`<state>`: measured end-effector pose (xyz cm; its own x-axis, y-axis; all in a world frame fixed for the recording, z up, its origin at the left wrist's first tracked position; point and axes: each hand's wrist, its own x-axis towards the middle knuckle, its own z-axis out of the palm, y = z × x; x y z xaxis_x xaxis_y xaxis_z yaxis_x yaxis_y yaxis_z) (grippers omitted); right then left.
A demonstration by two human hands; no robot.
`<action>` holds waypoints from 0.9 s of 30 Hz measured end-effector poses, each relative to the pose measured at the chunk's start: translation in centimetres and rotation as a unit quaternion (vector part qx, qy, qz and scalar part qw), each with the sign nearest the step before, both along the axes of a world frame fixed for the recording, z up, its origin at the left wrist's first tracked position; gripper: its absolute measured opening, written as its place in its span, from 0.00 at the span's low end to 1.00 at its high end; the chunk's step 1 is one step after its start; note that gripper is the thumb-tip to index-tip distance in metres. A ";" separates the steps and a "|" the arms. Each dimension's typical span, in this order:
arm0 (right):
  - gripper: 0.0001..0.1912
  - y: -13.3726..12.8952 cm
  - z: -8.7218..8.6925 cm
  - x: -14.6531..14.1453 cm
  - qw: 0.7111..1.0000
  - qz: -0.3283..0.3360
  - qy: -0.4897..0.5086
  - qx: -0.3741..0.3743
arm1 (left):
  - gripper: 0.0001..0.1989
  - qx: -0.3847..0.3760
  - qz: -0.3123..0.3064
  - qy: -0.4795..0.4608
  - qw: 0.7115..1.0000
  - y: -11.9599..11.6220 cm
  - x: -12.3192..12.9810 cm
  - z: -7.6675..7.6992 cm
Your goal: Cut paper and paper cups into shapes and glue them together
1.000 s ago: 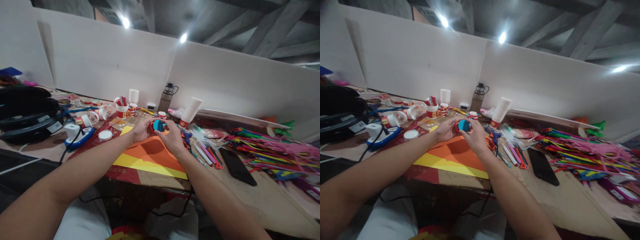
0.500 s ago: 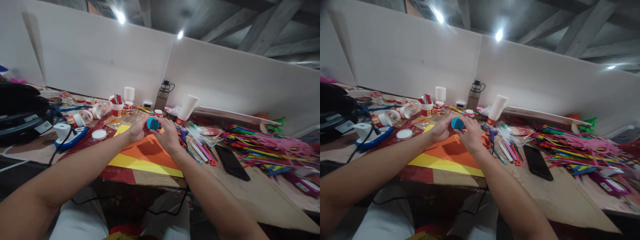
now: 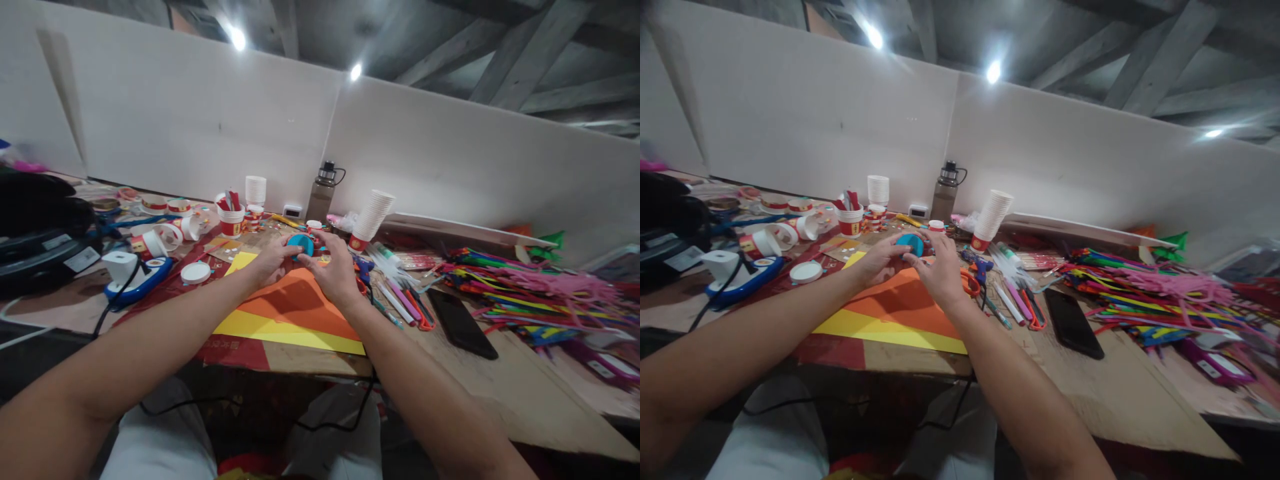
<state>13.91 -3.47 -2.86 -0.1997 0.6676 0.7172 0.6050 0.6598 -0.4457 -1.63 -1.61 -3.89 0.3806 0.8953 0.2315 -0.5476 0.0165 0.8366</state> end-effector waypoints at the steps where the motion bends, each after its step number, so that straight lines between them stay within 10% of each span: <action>1: 0.23 0.1 0.0 0.0 0.999 0.002 0.034 -0.013 | 0.17 0.002 0.002 -0.004 1.000 0.0 0.0 0.0; 8: 0.17 0.8 -0.5 0.1 0.983 0.018 0.146 -0.111 | 0.19 0.010 0.005 -0.024 1.000 0.1 0.0 -0.2; 27: 0.14 0.0 -0.4 -0.1 0.993 -0.107 -0.013 -0.053 | 0.18 -0.024 -0.005 -0.050 0.998 0.6 0.2 -0.5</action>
